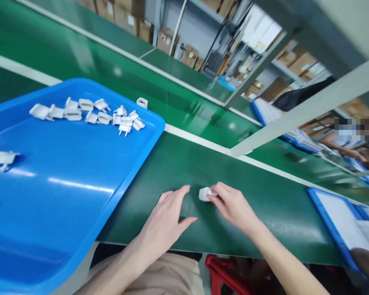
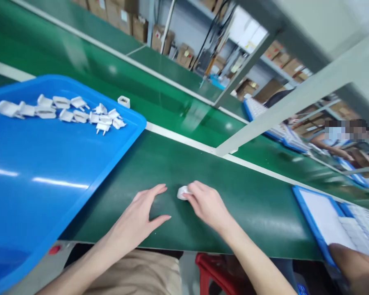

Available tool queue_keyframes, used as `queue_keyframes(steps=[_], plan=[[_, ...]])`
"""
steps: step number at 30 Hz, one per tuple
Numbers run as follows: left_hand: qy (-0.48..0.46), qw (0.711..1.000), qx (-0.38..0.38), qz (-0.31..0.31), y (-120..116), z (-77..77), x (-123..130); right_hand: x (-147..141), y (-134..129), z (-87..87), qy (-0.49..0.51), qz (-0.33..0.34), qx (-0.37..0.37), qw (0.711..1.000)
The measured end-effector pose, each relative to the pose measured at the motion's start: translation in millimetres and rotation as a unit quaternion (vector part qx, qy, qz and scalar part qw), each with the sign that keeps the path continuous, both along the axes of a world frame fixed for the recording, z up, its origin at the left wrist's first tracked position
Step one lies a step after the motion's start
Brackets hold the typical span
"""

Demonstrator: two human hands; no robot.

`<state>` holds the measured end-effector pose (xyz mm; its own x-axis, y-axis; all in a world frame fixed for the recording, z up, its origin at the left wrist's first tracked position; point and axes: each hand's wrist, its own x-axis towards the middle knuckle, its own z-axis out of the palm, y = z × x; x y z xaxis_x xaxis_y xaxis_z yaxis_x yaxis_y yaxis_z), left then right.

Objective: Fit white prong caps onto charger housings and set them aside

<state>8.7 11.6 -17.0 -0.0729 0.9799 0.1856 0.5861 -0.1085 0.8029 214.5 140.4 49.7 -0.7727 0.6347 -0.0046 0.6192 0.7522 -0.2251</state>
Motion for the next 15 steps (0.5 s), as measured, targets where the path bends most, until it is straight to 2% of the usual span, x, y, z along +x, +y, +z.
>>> queue_keyframes(steps=[3, 6, 8, 11, 15], plan=[[0.001, 1.000, 0.022, 0.005, -0.5, -10.0, -1.1, 56.0, 25.6, 10.4, -0.015, -0.140, 0.083, 0.987], [0.015, 0.998, 0.060, 0.008, 0.9, -19.6, -0.1, 113.8, 42.0, 25.7, -0.049, -0.262, 0.149, 0.952], [0.025, 0.996, 0.084, 0.013, 2.6, -23.7, 0.1, 139.0, 54.1, 35.7, -0.069, -0.326, 0.187, 0.924], [0.040, 0.993, 0.108, 0.025, 6.4, -24.2, -1.7, 148.1, 93.3, 48.3, -0.073, -0.371, 0.218, 0.900], [0.083, 0.989, 0.124, 0.019, 8.3, -15.7, -2.3, 115.3, 177.8, 51.2, -0.034, -0.328, 0.204, 0.922]])
